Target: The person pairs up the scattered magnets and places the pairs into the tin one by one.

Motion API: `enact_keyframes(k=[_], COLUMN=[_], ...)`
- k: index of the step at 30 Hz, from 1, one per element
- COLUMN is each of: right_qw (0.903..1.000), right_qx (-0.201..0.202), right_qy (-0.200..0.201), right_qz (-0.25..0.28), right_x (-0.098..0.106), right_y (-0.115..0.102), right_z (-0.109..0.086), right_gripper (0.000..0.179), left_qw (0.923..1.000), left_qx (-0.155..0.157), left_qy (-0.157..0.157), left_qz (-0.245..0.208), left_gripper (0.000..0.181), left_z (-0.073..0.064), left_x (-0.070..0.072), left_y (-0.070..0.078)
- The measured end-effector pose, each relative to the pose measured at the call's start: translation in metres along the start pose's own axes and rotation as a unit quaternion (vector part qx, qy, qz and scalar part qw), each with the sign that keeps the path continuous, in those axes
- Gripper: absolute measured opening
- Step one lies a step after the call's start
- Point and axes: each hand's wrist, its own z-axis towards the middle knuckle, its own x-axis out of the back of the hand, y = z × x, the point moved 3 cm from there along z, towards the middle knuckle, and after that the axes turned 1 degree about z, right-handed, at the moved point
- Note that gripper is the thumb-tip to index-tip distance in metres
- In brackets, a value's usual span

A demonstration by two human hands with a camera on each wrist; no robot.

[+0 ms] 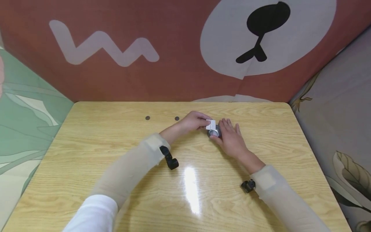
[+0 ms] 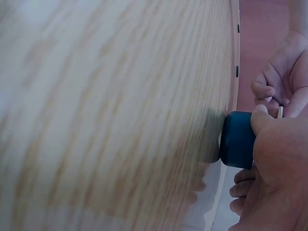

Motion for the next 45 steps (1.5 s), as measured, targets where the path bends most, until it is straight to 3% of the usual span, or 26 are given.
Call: enact_keyframes(k=[12,19,24,29,34,38,45], right_qw=[1.0000,1.0000,1.0000,1.0000,1.0000,1.0000,1.0000], right_qx=[0.001,-0.001,0.000,0.001,0.001,-0.001,0.000], right_qy=[-0.005,-0.008,-0.008,-0.006,-0.006,-0.008,-0.007], right_qz=[-0.007,-0.001,0.002,0.003,0.005,0.004,0.005], right_x=[0.000,-0.001,0.000,0.001,0.001,0.001,0.000], right_y=[-0.002,-0.002,-0.002,-0.003,-0.003,-0.002,-0.002], right_z=[-0.001,-0.001,0.000,0.000,0.000,0.000,0.000], right_gripper=[0.081,0.081,0.082,0.082,0.082,0.082,0.083], left_qw=[0.9995,0.9982,0.9942,0.9858,0.9686,0.9588,0.9579], left_qx=[0.004,-0.005,-0.016,-0.030,-0.050,-0.054,-0.057], left_qy=[-0.011,0.031,0.050,0.051,0.048,0.054,0.063], left_qz=[0.029,0.051,0.094,0.157,0.239,0.274,0.274], left_gripper=[0.026,0.019,0.016,0.016,0.017,0.015,0.014], left_z=[0.003,0.000,0.001,0.005,0.008,0.010,0.010], left_x=[-0.009,-0.010,-0.010,-0.011,-0.013,-0.016,-0.021], left_y=[-0.009,-0.009,-0.008,-0.005,0.000,0.002,0.001])
